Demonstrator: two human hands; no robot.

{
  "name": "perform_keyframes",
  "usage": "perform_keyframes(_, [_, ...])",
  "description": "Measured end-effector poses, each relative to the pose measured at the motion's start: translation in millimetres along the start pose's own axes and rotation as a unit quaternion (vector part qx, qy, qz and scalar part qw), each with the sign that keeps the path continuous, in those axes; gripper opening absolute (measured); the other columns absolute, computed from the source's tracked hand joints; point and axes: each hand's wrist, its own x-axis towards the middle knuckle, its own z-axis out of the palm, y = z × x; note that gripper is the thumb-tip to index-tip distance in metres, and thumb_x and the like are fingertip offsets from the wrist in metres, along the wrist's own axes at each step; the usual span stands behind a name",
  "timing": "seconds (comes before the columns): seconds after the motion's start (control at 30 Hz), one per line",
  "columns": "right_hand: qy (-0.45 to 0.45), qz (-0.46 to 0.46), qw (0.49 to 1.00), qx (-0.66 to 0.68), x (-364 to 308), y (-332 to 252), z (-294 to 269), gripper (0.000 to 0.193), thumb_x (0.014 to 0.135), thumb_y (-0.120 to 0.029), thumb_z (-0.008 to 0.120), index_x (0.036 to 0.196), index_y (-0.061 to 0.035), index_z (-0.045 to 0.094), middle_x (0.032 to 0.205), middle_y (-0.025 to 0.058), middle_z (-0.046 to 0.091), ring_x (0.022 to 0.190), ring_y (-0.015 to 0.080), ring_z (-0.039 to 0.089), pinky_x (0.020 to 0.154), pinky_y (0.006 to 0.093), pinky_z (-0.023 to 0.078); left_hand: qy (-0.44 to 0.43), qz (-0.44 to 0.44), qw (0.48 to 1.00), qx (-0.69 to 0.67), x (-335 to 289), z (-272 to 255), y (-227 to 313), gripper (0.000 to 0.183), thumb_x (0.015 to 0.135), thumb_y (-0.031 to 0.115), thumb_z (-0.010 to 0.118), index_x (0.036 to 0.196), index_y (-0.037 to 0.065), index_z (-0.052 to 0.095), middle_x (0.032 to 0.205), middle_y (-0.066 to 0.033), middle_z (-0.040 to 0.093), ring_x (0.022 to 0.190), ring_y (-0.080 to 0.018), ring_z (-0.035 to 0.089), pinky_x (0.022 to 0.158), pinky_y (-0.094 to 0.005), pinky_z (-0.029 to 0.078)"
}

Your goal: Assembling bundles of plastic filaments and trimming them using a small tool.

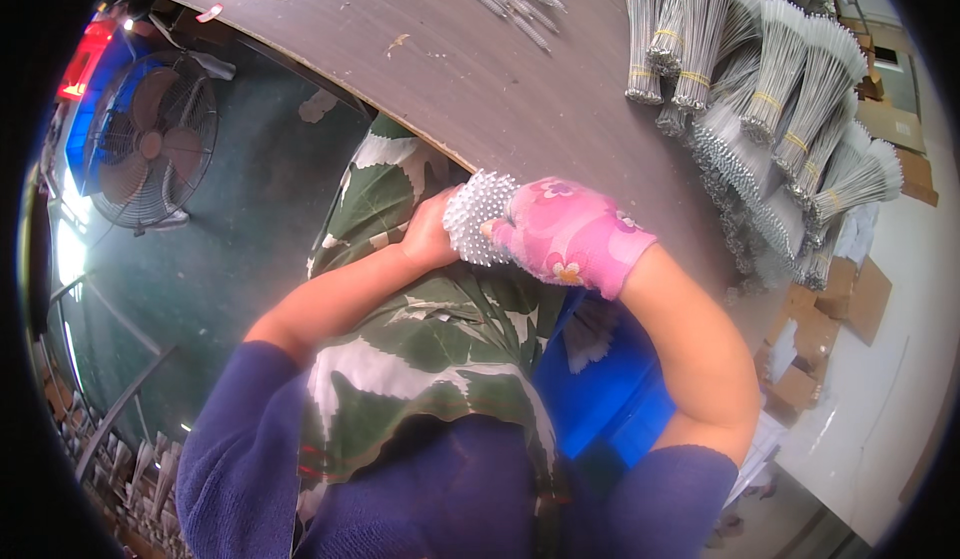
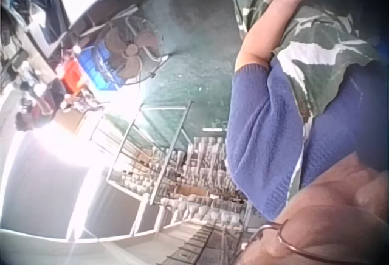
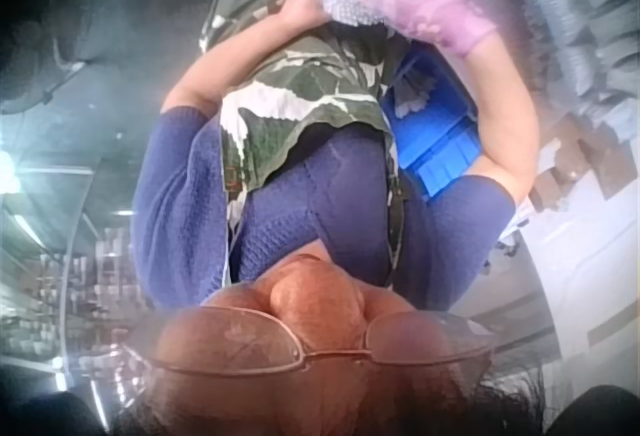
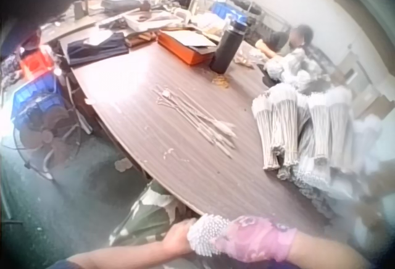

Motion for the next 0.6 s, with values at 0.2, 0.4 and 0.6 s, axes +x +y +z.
perform_keyframes(0.2, [0.016, 0.008, 0.995, -0.095, -5, -13, -3, 0.044, 0.090, -0.041, 0.049, 0.078, -0.0016, 0.065, 0.072, 0.0201, 0.061, 0.073, 0.0364, 0.060, 0.068, 0.0443, 0.047, 0.011, 0.023, 1.000, 0.007, 0, 0, -1, 0.035, 0.069, 0.022, 0.070, 0.091, 0.004, 0.050, 0.085, -0.0163, 0.058, 0.087, -0.0368, 0.056, 0.075, -0.0455, 0.047])
perform_keyframes(0.4, [0.041, -0.001, 0.997, -0.070, -4, -10, 6, 0.044, 0.090, -0.041, 0.049, 0.078, -0.0021, 0.065, 0.073, 0.0205, 0.061, 0.072, 0.0372, 0.060, 0.068, 0.0448, 0.047, 0.015, 0.023, 1.000, -0.005, 1, 1, 1, 0.036, 0.069, 0.022, 0.071, 0.092, 0.004, 0.050, 0.085, -0.0165, 0.058, 0.087, -0.0364, 0.056, 0.075, -0.0454, 0.047])
perform_keyframes(0.6, [0.037, 0.004, 0.999, -0.023, -3, -3, 7, 0.043, 0.089, -0.043, 0.050, 0.079, -0.0035, 0.064, 0.074, 0.0203, 0.061, 0.075, 0.0375, 0.059, 0.067, 0.0449, 0.046, 0.020, 0.033, 0.999, 0.003, 0, 3, -2, 0.038, 0.068, 0.022, 0.071, 0.093, 0.004, 0.050, 0.087, -0.0165, 0.058, 0.088, -0.0364, 0.056, 0.076, -0.0451, 0.046])
